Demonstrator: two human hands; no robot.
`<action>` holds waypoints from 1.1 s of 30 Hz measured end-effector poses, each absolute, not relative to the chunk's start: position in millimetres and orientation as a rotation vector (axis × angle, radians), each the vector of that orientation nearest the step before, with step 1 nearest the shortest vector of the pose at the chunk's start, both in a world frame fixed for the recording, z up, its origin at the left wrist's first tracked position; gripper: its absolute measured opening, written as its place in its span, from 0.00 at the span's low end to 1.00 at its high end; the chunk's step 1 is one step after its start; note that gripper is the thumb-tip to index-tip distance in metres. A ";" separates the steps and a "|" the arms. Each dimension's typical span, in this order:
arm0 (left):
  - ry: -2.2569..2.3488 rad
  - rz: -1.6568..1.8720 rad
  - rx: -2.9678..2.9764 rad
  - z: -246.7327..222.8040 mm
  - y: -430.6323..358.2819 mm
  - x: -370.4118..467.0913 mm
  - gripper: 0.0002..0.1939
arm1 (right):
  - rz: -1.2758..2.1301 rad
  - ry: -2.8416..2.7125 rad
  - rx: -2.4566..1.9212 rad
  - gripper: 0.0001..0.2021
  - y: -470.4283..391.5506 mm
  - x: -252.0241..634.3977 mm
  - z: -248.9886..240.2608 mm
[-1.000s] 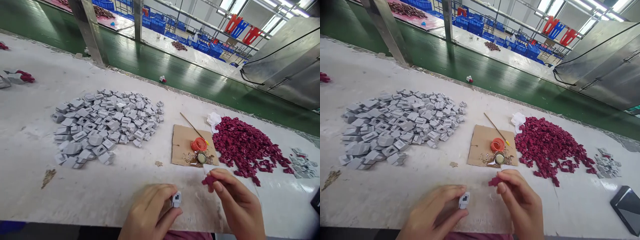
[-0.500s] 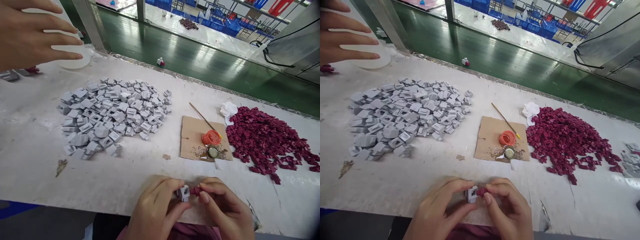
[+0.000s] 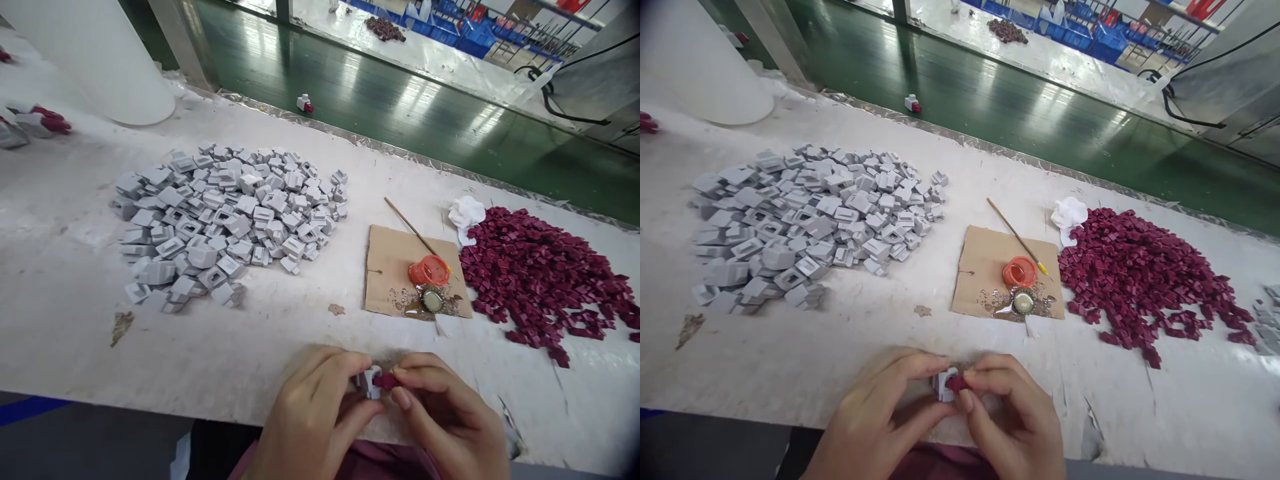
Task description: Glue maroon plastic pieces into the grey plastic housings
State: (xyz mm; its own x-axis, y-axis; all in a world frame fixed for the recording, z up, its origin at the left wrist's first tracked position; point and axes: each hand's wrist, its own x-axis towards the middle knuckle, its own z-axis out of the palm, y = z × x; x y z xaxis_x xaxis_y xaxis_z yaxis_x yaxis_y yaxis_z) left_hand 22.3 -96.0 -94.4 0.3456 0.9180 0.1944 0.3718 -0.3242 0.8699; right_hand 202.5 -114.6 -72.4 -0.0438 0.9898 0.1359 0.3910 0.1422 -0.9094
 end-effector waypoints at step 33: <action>1.027 0.792 1.809 -84.8 -86.1 17.6 0.16 | 1.064 -2.207 -1.131 0.21 -98.8 243.8 -50.1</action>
State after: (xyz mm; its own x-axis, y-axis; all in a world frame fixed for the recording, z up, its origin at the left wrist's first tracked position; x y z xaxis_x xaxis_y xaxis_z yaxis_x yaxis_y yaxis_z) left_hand 17.6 -86.1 -84.8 0.4535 0.8857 0.0995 0.3211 -0.2665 0.9088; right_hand 243.8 -98.8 -50.1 -0.5689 0.8216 0.0358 0.4836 0.3695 -0.7934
